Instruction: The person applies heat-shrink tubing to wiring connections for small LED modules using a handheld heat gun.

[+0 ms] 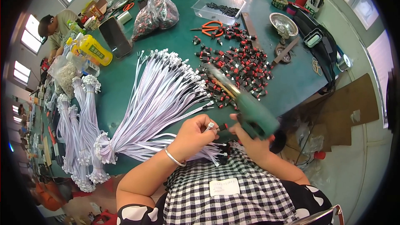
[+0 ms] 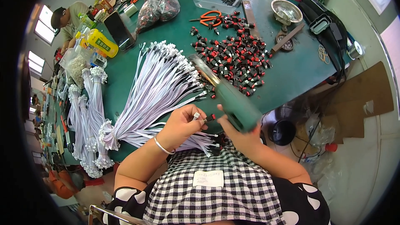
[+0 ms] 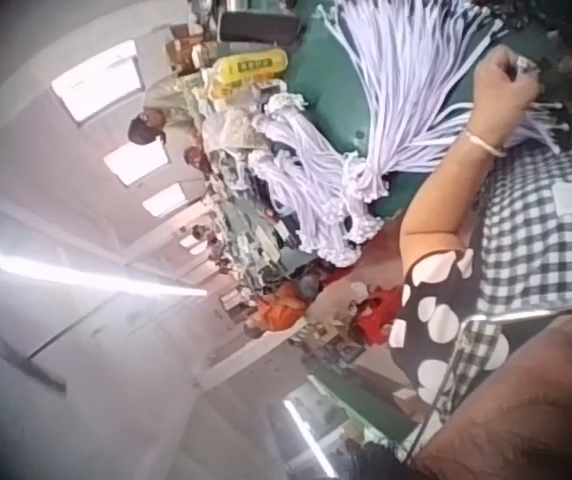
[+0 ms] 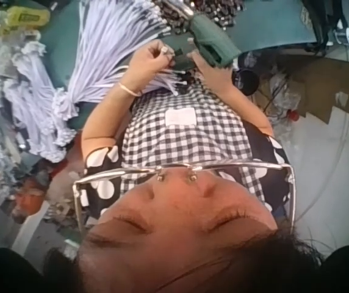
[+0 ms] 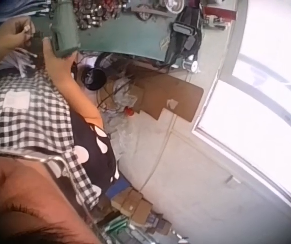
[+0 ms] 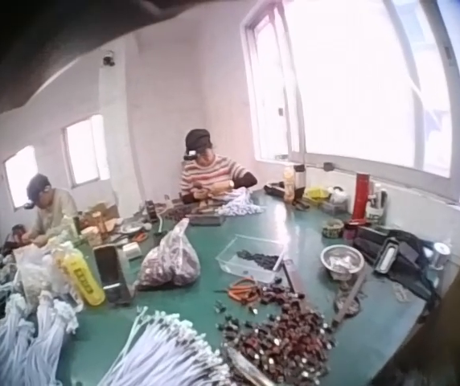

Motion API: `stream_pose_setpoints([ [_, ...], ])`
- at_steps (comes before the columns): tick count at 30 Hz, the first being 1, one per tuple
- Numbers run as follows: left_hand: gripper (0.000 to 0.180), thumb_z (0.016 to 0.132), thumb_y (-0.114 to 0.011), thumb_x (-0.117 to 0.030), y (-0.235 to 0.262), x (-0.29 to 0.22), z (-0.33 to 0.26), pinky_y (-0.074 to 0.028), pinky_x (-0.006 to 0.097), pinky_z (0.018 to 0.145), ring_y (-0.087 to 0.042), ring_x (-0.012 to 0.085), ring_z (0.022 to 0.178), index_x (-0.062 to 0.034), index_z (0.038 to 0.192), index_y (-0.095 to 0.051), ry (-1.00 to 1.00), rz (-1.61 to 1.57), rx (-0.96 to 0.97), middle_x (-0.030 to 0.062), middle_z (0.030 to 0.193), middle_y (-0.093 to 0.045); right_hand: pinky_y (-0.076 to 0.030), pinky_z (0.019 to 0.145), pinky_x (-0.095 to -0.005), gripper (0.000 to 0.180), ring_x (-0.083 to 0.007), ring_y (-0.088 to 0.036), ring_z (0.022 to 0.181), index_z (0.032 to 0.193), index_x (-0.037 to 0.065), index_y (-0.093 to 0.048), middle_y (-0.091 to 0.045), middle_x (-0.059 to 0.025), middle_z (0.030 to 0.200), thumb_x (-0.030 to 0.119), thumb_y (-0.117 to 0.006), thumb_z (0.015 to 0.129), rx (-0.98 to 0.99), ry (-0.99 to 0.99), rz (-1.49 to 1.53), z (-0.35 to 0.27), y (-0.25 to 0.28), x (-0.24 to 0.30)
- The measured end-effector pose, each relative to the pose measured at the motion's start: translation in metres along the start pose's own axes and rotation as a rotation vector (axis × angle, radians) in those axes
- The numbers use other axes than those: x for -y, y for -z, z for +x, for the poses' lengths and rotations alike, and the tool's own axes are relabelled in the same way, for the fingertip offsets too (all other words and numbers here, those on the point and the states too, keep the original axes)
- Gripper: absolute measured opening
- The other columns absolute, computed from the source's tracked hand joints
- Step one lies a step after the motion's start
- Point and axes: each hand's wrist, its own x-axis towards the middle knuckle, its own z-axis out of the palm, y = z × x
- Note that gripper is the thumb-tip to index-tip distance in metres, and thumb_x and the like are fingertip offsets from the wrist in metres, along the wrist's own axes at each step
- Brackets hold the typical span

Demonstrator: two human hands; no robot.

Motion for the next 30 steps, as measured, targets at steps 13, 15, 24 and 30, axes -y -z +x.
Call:
stream_pose_setpoints([
  [13,0.004,0.081,-0.054,-0.003,0.001,0.002,0.005,-0.046,0.024,0.065,-0.058,0.0134,0.074,-0.0011,0.084,-0.052,-0.117,-0.126,-0.147,0.0063,0.085,-0.055,-0.048,0.065,-0.03,0.029,-0.0205,-0.06,0.069,0.093,0.0,-0.055,-0.06,-0.0102,0.081,0.004,-0.061,0.065,0.329,0.367,-0.326,-0.056,0.085,-0.049],
  [15,0.004,0.081,-0.053,-0.004,0.0,0.003,0.005,-0.046,0.024,0.066,-0.057,0.0128,0.074,-0.0009,0.084,-0.052,-0.132,-0.139,-0.158,0.0061,0.085,-0.055,-0.049,0.071,-0.0332,0.042,-0.0255,-0.062,0.082,0.105,-0.002,-0.05,-0.061,-0.0164,0.091,0.007,-0.069,0.068,0.326,0.567,-0.258,-0.055,0.085,-0.068],
  [24,0.002,0.081,-0.053,-0.003,-0.001,0.005,0.006,-0.045,0.025,0.066,-0.054,0.0122,0.072,-0.0008,0.081,-0.052,-0.18,-0.148,-0.158,0.0062,0.084,-0.055,-0.049,0.067,-0.0317,0.042,-0.0252,-0.062,0.076,0.102,0.0,-0.052,-0.061,-0.0119,0.083,0.011,-0.071,0.066,0.301,0.554,-0.516,-0.057,0.084,-0.07],
  [30,0.002,0.081,-0.053,-0.003,-0.002,0.005,0.006,-0.044,0.026,0.066,-0.053,0.0125,0.071,-0.0009,0.081,-0.052,-0.178,-0.167,-0.161,0.0064,0.083,-0.054,-0.049,0.062,-0.0306,0.041,-0.0248,-0.061,0.07,0.1,0.001,-0.052,-0.061,-0.0111,0.078,0.011,-0.071,0.065,0.28,0.533,-0.509,-0.056,0.081,-0.07],
])
